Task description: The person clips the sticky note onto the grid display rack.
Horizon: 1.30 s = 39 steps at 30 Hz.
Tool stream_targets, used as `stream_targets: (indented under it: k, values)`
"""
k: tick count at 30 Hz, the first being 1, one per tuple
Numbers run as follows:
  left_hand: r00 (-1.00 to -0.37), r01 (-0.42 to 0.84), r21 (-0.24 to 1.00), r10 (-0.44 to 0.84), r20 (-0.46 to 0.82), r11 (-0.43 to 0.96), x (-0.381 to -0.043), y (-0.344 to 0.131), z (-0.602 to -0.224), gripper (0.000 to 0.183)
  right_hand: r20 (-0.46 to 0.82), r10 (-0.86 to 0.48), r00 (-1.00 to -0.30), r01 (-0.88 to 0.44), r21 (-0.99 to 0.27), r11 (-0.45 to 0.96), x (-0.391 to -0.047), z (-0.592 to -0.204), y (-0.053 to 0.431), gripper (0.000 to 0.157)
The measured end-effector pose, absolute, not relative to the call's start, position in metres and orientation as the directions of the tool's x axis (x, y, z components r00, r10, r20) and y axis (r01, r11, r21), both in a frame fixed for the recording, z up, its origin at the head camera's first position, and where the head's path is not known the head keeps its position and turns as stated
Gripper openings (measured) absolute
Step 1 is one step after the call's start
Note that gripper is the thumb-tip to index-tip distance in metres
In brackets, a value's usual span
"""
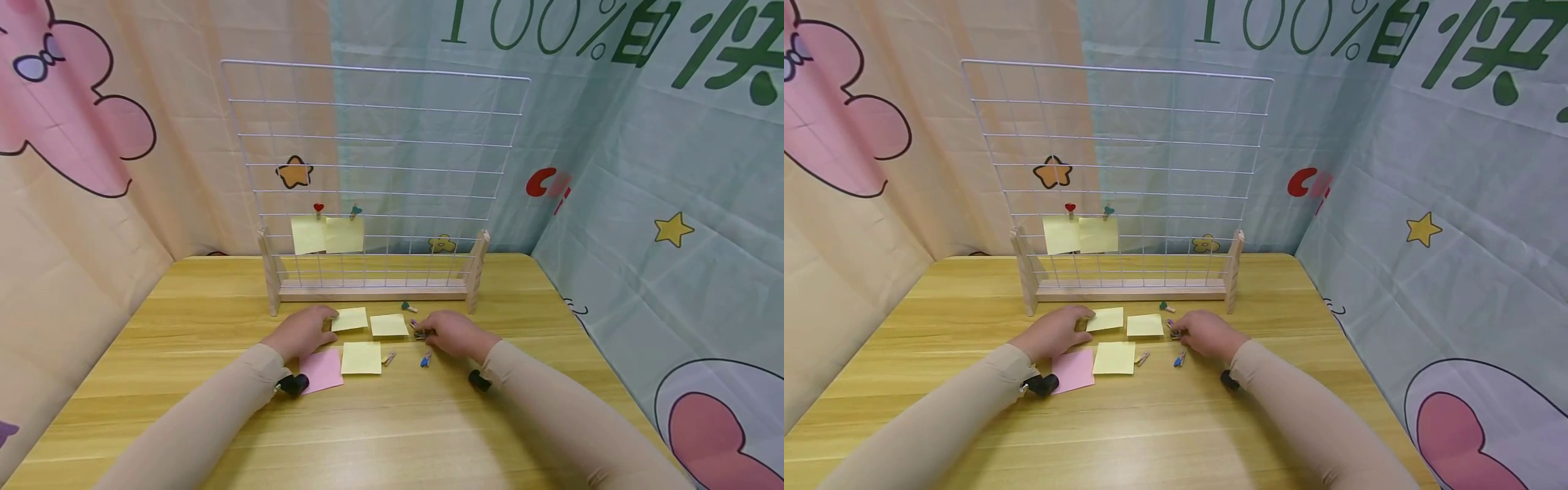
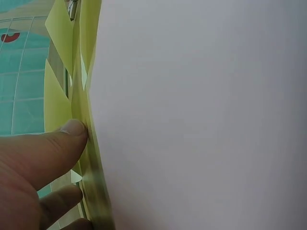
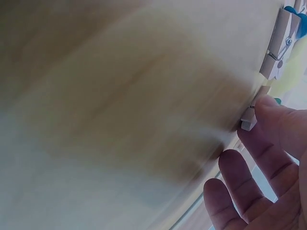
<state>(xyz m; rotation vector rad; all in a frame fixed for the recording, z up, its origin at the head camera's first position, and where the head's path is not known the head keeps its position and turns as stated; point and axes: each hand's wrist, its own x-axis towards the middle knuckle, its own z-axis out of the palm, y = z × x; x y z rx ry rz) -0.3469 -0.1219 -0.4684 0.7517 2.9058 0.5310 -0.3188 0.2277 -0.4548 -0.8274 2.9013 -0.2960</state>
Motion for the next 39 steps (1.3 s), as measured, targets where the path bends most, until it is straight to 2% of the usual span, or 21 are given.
stream_targets:
  k: [9, 21, 32, 39]
  values:
    - [-0.885, 0.441, 0.347, 0.466, 0.014, 0.828, -0.3476, -0.1203, -0.4685, 0.048, -0.059, -0.528, -0.847, -0.505, -0.221, 0.834, -0.3186, -0.455, 0.2259, 0.032]
    - [-0.926, 0.33, 0.448, 0.376, -0.016, 0.831, -0.3479, -0.1201, -0.4659, 0.049, -0.07, -0.557, -0.827, -0.531, -0.224, 0.817, -0.3188, -0.4579, 0.2279, 0.03]
    - [-0.93, 0.263, 0.587, 0.363, -0.057, 0.766, -0.349, -0.1194, -0.4671, 0.054, -0.087, -0.491, -0.867, -0.433, -0.355, 0.828, -0.3143, -0.4518, 0.2299, 0.041]
    - [-0.934, 0.251, 0.62, 0.355, -0.047, 0.744, -0.3447, -0.117, -0.4653, 0.06, -0.082, -0.444, -0.892, -0.368, -0.436, 0.821, -0.3162, -0.4507, 0.2289, 0.027]
